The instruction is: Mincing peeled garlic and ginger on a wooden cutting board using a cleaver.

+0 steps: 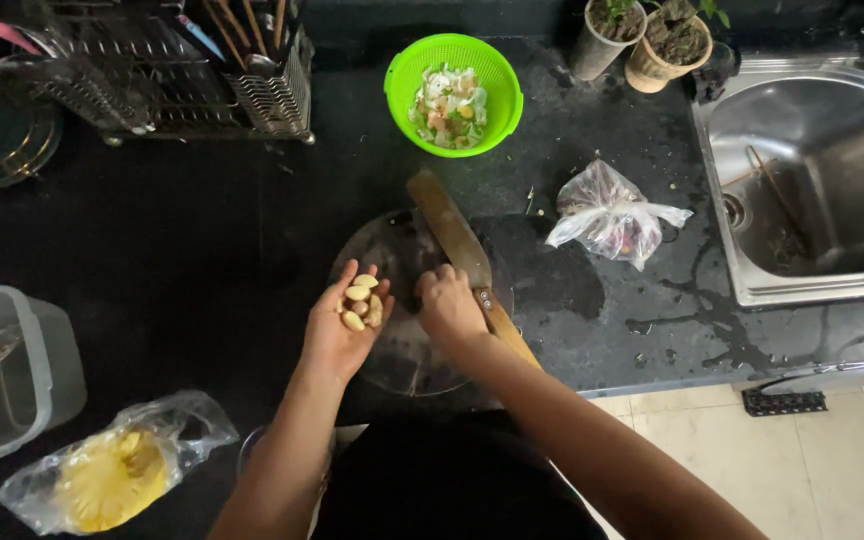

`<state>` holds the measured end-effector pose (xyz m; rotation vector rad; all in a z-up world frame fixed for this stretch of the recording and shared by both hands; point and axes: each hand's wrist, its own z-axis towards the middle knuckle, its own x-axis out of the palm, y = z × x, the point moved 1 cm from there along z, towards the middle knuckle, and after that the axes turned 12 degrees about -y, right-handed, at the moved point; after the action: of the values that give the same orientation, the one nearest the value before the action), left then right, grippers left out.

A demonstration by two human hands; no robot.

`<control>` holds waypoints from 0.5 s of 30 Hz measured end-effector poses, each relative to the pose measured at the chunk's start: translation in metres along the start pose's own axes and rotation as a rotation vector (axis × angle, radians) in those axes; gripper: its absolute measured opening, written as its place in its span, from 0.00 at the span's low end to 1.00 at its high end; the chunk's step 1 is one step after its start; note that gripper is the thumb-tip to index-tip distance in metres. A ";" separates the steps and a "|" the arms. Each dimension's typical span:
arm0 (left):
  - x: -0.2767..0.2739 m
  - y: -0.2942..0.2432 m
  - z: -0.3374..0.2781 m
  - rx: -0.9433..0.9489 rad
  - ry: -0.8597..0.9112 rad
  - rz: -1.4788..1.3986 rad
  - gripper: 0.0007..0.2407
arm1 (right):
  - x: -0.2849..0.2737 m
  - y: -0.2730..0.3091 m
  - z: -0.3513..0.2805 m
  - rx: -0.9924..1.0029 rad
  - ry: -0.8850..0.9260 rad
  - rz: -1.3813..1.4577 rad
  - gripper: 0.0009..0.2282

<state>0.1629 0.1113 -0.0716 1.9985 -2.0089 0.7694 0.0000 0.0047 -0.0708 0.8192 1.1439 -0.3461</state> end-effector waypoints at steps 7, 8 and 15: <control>0.022 0.026 -0.013 0.015 -0.043 -0.005 0.05 | -0.059 0.029 0.012 0.132 -0.217 0.375 0.10; 0.026 0.030 -0.011 -0.005 -0.004 0.022 0.03 | -0.070 0.039 0.015 0.083 -0.179 0.464 0.12; 0.049 0.056 -0.024 -0.043 0.110 0.059 0.09 | -0.077 0.044 0.001 -0.103 -0.243 0.485 0.13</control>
<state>0.1005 0.0774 -0.0392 1.8396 -2.0126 0.8224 -0.0027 0.0217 0.0160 0.9059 0.7018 0.0182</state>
